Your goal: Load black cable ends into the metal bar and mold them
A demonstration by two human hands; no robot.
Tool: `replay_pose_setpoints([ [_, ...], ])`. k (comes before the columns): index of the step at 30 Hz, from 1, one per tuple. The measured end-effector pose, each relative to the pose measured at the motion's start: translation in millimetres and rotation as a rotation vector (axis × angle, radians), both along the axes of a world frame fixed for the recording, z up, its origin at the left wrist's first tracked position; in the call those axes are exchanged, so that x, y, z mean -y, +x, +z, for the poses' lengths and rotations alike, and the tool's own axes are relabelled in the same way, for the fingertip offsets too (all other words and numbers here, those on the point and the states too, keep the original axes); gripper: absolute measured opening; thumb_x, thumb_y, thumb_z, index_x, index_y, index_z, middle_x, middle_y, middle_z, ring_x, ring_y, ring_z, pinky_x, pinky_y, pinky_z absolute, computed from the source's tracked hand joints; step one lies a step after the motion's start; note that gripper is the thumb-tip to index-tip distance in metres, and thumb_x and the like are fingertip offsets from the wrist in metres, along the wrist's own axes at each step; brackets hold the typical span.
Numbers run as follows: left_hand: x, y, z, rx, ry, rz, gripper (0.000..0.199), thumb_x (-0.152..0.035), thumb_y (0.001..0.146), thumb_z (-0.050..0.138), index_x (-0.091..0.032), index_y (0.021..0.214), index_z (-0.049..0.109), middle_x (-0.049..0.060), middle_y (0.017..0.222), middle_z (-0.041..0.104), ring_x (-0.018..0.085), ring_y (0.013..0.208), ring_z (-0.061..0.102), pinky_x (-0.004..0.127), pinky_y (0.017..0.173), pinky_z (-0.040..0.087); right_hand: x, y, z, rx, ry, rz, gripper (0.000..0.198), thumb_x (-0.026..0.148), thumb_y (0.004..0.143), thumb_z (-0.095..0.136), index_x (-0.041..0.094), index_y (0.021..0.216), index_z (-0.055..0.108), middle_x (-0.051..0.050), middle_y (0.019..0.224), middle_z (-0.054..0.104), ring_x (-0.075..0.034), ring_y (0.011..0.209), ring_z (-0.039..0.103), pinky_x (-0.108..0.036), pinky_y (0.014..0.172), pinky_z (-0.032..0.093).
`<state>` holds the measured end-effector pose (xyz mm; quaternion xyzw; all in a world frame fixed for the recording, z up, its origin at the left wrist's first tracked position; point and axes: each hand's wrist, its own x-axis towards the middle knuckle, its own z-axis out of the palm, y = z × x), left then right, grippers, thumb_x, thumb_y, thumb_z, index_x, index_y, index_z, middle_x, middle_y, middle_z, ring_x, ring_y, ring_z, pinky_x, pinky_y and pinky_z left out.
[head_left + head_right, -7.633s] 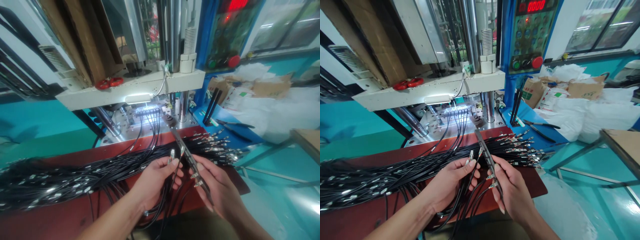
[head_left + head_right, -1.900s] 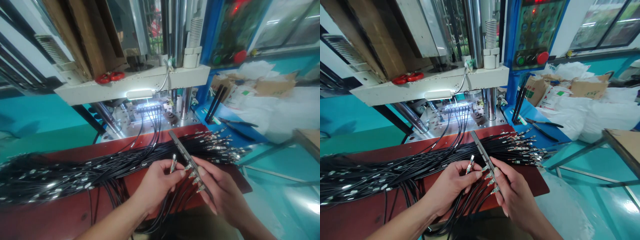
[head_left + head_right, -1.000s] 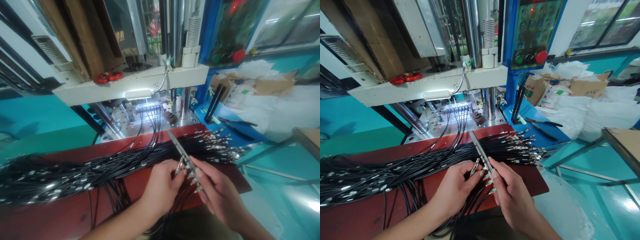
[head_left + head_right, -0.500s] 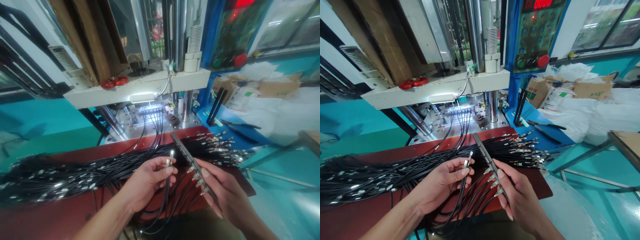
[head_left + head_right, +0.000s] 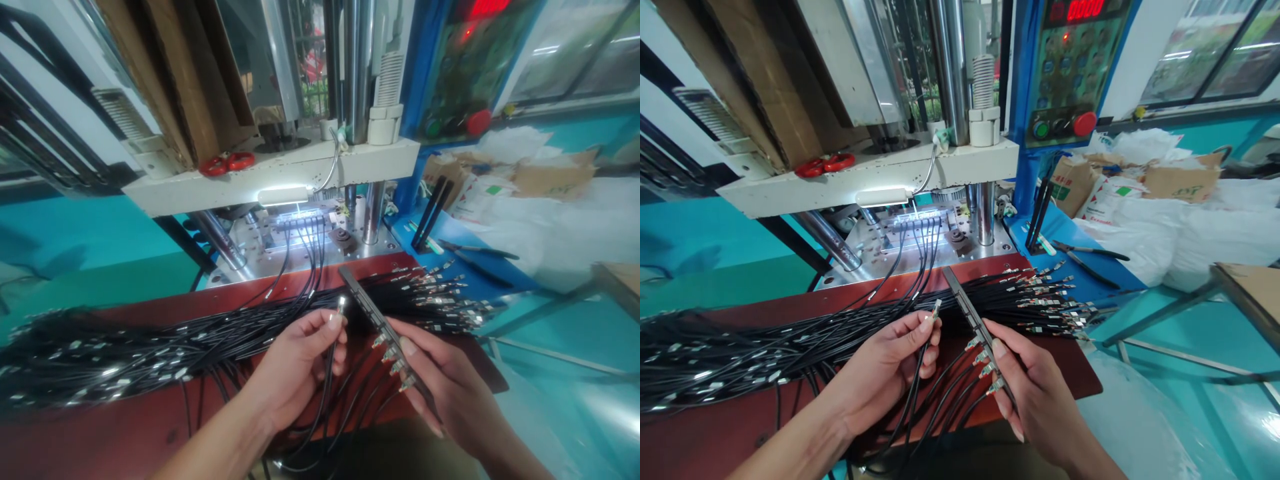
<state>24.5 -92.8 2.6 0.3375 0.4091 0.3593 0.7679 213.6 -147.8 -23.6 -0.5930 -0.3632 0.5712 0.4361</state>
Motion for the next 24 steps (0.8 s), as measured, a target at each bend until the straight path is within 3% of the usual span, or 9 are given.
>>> replay_pose_setpoints([
  [6,0.4,16.2,-3.5,-0.338,0.204,-0.031,0.025,-0.040,0.084,0.062,-0.017,0.080,0.054,-0.006,0.058,0.045,0.006,0.047,0.036,0.020,0.045,0.028,-0.5,-0.5,7.8,0.039,0.002,0.000,0.056,0.054,0.086,0.057,0.024,0.133,0.056,0.003,0.059,0.057,-0.003,0.031,0.034,-0.013,0.027,0.027],
  [11,-3.0,20.9,-3.0,-0.582,0.371,-0.093,0.018,-0.035,0.082,0.062,-0.018,0.078,0.056,-0.006,0.060,0.048,0.006,0.048,0.036,0.019,0.048,0.028,-0.5,0.0,8.8,0.019,-0.020,0.010,0.060,0.056,0.084,0.057,0.023,0.135,0.054,0.005,0.053,0.052,-0.004,0.031,0.034,-0.013,0.027,0.028],
  [19,-6.1,22.1,3.9,-0.679,0.476,-0.099,0.016,-0.031,0.082,0.059,-0.017,0.074,0.058,-0.004,0.060,0.053,0.009,0.051,0.041,0.022,0.054,0.032,-0.5,0.8,7.8,0.006,-0.023,0.038,0.060,0.055,0.085,0.058,0.023,0.136,0.054,0.005,0.053,0.052,-0.004,0.032,0.034,-0.014,0.027,0.027],
  [24,-6.2,24.0,7.2,-0.682,0.434,-0.105,0.017,-0.033,0.080,0.061,-0.018,0.074,0.059,-0.005,0.053,0.051,0.009,0.046,0.039,0.022,0.050,0.030,0.2,-2.4,11.1,-0.021,-0.111,-0.039,0.062,0.062,0.081,0.059,0.031,0.134,0.055,-0.001,0.080,0.065,-0.010,0.055,0.053,-0.014,0.040,0.043],
])
